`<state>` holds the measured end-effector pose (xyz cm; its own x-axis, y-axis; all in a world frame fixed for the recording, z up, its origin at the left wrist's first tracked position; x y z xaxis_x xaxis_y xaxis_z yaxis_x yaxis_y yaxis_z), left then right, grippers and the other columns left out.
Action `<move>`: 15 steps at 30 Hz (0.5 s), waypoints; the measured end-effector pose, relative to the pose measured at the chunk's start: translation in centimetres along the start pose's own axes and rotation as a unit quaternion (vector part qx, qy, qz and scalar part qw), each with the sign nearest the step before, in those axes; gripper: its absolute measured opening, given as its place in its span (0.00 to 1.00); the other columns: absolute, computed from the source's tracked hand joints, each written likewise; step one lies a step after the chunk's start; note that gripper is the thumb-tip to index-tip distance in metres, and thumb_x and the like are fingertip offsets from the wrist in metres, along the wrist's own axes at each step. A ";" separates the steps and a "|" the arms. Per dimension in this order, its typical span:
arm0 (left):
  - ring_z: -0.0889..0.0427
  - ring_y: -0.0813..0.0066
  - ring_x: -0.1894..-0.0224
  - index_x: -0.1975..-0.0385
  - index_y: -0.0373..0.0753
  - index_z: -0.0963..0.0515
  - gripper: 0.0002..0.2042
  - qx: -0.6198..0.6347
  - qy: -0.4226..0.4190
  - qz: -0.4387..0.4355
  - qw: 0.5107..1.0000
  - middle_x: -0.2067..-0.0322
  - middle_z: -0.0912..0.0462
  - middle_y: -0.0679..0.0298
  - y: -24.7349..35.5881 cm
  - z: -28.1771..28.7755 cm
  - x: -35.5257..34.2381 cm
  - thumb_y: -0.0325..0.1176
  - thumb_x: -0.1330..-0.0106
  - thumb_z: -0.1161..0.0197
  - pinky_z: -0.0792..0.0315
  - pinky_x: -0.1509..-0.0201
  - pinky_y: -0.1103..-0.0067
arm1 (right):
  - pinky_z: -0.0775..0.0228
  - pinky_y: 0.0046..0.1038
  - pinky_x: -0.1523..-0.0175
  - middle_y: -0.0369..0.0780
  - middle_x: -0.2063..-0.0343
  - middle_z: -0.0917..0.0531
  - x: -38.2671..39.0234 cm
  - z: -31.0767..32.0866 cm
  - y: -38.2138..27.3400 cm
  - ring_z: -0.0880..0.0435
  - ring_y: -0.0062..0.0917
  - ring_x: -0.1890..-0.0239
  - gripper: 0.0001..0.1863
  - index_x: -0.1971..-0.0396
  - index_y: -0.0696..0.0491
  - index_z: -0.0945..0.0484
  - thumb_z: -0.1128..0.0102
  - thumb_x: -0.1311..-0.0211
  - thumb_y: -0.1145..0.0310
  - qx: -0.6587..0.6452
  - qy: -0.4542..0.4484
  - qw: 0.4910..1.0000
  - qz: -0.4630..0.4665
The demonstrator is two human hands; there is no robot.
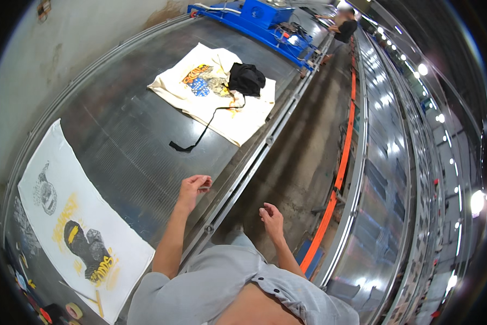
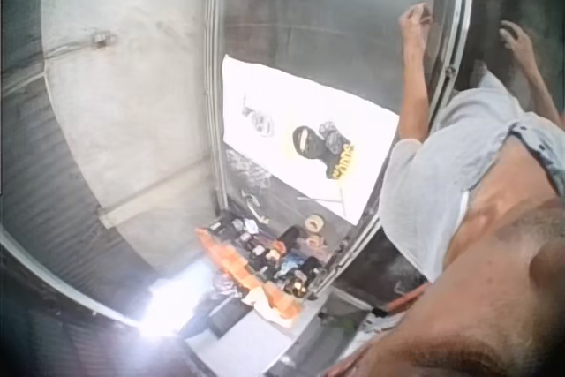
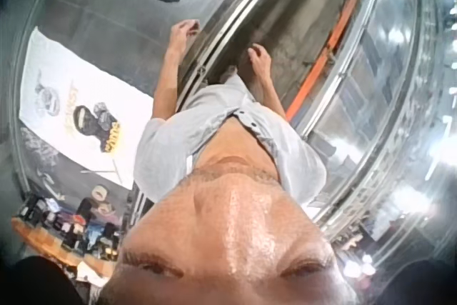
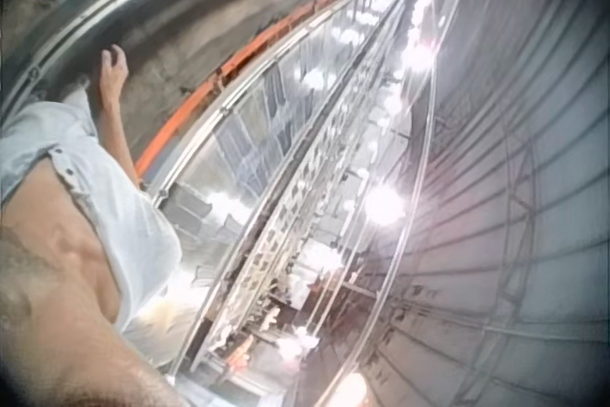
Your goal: The person retrieves a purple screen printing frame from a stack, wipes it with a cloth, and places it on a conveyor table. They then use a measuring tape to mark the table surface and arrange black and white t-shirts on the table.
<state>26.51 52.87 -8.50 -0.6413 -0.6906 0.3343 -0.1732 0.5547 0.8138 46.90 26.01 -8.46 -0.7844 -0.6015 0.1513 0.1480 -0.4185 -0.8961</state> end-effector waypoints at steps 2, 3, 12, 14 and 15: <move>0.19 0.76 0.63 0.62 0.35 0.19 0.10 0.038 0.044 -0.023 0.998 0.66 0.16 0.63 0.9 1.7 -1.6 0.35 0.33 0.40 0.26 0.59 0.78 | 0.27 0.20 0.65 0.37 0.67 0.17 -4.8 -0.6 0.2 0.21 0.16 0.70 0.21 0.49 0.61 0.25 0.37 0.41 0.68 0.015 -0.019 1.000 0.012; 0.19 0.76 0.62 0.61 0.35 0.19 0.10 0.052 0.065 -0.031 0.996 0.65 0.16 0.63 1.1 2.5 -2.5 0.35 0.33 0.40 0.26 0.58 0.77 | 0.27 0.20 0.66 0.37 0.67 0.18 -7.8 -0.7 -0.2 0.22 0.16 0.71 0.21 0.49 0.60 0.26 0.37 0.41 0.68 0.044 -0.027 0.998 0.033; 0.20 0.73 0.60 0.56 0.34 0.22 0.12 0.082 0.326 -0.058 0.940 0.61 0.18 0.61 3.2 10.6 -6.0 0.34 0.31 0.43 0.25 0.56 0.73 | 0.29 0.34 0.46 0.52 0.45 0.32 -41.3 -6.2 -12.1 0.23 0.38 0.49 0.42 0.40 0.61 0.36 0.27 0.53 0.58 0.126 -0.001 0.980 0.151; 0.20 0.73 0.59 0.55 0.34 0.22 0.12 0.073 0.350 -0.050 0.933 0.61 0.18 0.61 4.4 10.3 -8.0 0.35 0.31 0.43 0.25 0.56 0.73 | 0.38 0.39 0.38 0.53 0.41 0.37 -48.7 -9.3 -13.4 0.33 0.47 0.40 0.52 0.35 0.60 0.44 0.25 0.56 0.53 0.138 0.020 0.979 0.150; 0.20 0.73 0.59 0.55 0.34 0.22 0.12 0.069 0.351 -0.053 0.932 0.61 0.18 0.61 5.6 9.8 -10.0 0.35 0.31 0.43 0.25 0.56 0.73 | 0.39 0.39 0.37 0.54 0.41 0.38 -52.8 -9.9 -13.5 0.35 0.47 0.38 0.57 0.34 0.59 0.48 0.24 0.59 0.48 0.130 0.039 0.977 0.165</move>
<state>24.68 67.39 -11.97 0.0238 -0.8515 0.5238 -0.3325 0.4874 0.8074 80.35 70.14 -8.50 -0.7104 -0.6831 -0.1692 0.5408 -0.3760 -0.7525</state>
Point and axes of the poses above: each hand's wrist, its own x-axis away from the middle knuckle, its own z-axis out of the back of the hand, y = z × x, the point moved 10 cm from there along -x, towards the middle knuckle
